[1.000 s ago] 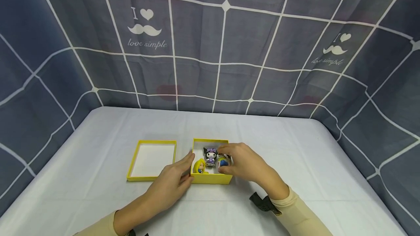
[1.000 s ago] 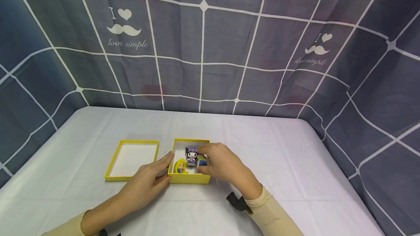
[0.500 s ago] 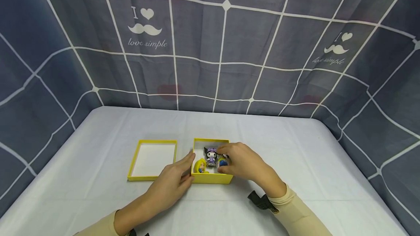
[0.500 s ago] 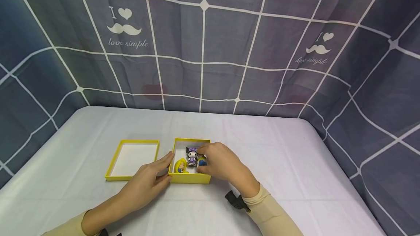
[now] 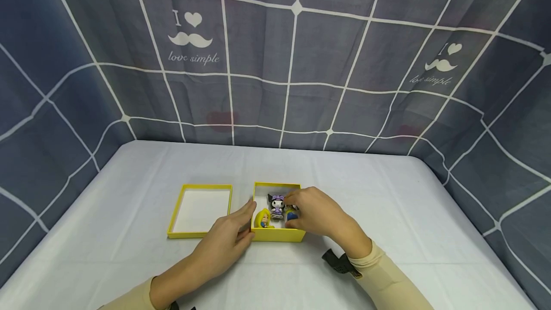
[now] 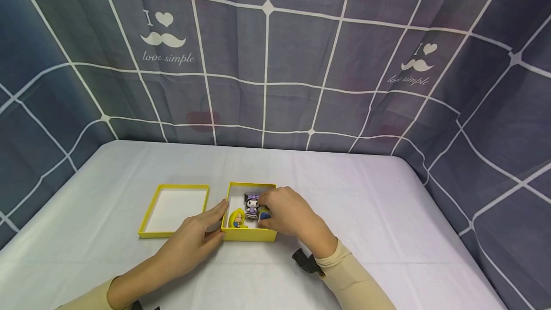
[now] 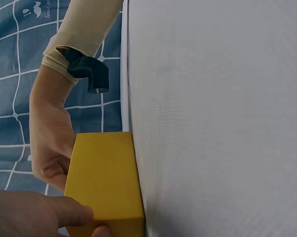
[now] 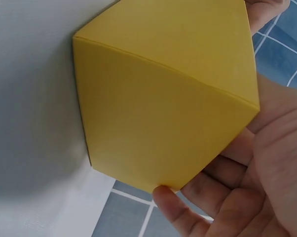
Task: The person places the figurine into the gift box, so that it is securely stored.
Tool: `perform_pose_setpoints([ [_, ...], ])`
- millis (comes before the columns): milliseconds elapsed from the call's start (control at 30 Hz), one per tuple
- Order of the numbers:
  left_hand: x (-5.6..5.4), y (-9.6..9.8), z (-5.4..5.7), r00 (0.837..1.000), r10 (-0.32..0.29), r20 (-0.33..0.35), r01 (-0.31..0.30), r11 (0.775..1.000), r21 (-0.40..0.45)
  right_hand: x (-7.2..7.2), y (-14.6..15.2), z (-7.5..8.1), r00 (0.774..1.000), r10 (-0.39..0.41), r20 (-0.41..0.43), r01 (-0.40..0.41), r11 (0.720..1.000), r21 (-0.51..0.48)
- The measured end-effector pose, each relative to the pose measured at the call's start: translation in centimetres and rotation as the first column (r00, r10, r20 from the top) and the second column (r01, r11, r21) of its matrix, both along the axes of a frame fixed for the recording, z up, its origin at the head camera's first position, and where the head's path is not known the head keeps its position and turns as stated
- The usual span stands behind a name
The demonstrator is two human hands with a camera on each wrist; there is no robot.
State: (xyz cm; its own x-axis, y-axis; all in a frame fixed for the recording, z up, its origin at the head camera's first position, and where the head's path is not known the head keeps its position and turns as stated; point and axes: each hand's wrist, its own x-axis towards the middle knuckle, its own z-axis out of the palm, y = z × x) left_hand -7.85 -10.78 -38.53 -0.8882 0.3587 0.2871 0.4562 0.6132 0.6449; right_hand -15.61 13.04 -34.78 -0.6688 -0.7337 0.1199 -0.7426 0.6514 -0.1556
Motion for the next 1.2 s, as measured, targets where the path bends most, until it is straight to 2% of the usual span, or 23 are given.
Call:
perform_pose_setpoints([
  [433,0.05,0.01,-0.06,1.000,-0.001,0.015,0.001,1.000,0.016,0.16,-0.43,0.03,1.000,-0.027,-0.013,0.027,0.999,0.045],
  [933,0.07,0.04,-0.01,1.000,-0.002,0.002,0.002,1.000,0.004,-0.01,-0.30,0.05,0.998,0.035,-0.046,-0.034,0.999,0.028],
  [1200,0.07,0.11,0.00,1.000,0.006,-0.001,-0.006,1.000,-0.011,-0.07,-0.37,-0.10,0.999,0.016,-0.034,-0.015,0.999,0.035],
])
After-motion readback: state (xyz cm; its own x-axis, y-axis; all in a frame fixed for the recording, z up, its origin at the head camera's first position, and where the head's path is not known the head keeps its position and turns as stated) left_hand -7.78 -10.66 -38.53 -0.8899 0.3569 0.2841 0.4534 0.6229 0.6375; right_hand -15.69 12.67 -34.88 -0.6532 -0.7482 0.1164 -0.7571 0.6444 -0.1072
